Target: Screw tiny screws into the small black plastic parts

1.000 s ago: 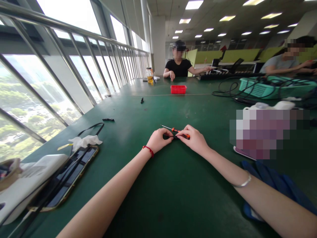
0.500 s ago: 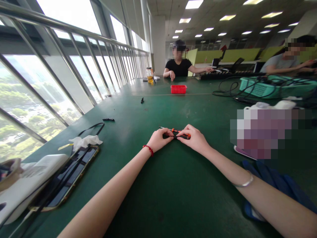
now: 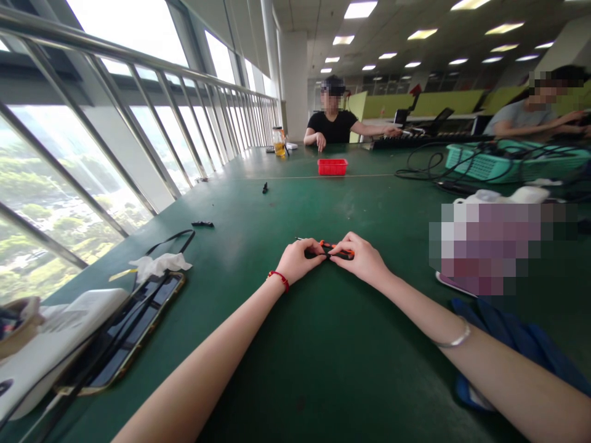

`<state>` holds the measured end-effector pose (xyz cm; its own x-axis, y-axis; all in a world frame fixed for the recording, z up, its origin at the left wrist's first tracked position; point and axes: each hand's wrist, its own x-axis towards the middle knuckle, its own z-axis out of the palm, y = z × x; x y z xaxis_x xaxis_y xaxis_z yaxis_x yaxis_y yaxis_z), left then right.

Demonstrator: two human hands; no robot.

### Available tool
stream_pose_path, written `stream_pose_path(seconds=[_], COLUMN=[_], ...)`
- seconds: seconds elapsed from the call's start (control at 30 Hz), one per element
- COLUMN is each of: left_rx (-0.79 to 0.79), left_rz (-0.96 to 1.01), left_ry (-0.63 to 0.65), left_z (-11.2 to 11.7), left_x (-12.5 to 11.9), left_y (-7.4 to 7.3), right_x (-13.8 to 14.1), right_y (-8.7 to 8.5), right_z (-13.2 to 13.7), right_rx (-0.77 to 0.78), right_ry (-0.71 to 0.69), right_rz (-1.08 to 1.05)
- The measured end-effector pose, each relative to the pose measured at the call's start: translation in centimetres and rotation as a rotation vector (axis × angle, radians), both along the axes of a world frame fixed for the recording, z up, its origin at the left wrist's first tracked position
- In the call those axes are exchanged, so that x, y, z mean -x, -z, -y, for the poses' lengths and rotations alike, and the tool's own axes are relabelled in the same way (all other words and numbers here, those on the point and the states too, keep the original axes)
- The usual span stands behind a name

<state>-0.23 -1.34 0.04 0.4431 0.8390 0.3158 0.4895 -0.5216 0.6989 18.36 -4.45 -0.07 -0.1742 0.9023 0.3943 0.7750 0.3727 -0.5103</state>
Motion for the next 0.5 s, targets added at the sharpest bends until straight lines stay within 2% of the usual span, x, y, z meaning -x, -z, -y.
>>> stream_pose_path(seconds=[0.1,0.2,0.37,0.5], left_rx=[0.012,0.009,-0.018,-0.075], left_rz=[-0.001,-0.012,-0.039,-0.088], left_ry=[-0.001,0.008,0.009,-0.042], left_z=[0.0,0.0,0.0,0.1], left_x=[0.0,0.0,0.1,-0.1], left_y=[-0.1,-0.3,-0.2,-0.2], right_x=[0.1,0.1,-0.1,-0.7], right_y=[-0.1,-0.9,-4.1,-6.1], right_z=[0.0,0.4,1.5,2.0], right_rx=[-0.016,-0.075,-0.351,-0.527], right_ry=[0.0,0.02,0.067,0.106], right_rz=[-0.007,-0.092,-0.305,-0.401])
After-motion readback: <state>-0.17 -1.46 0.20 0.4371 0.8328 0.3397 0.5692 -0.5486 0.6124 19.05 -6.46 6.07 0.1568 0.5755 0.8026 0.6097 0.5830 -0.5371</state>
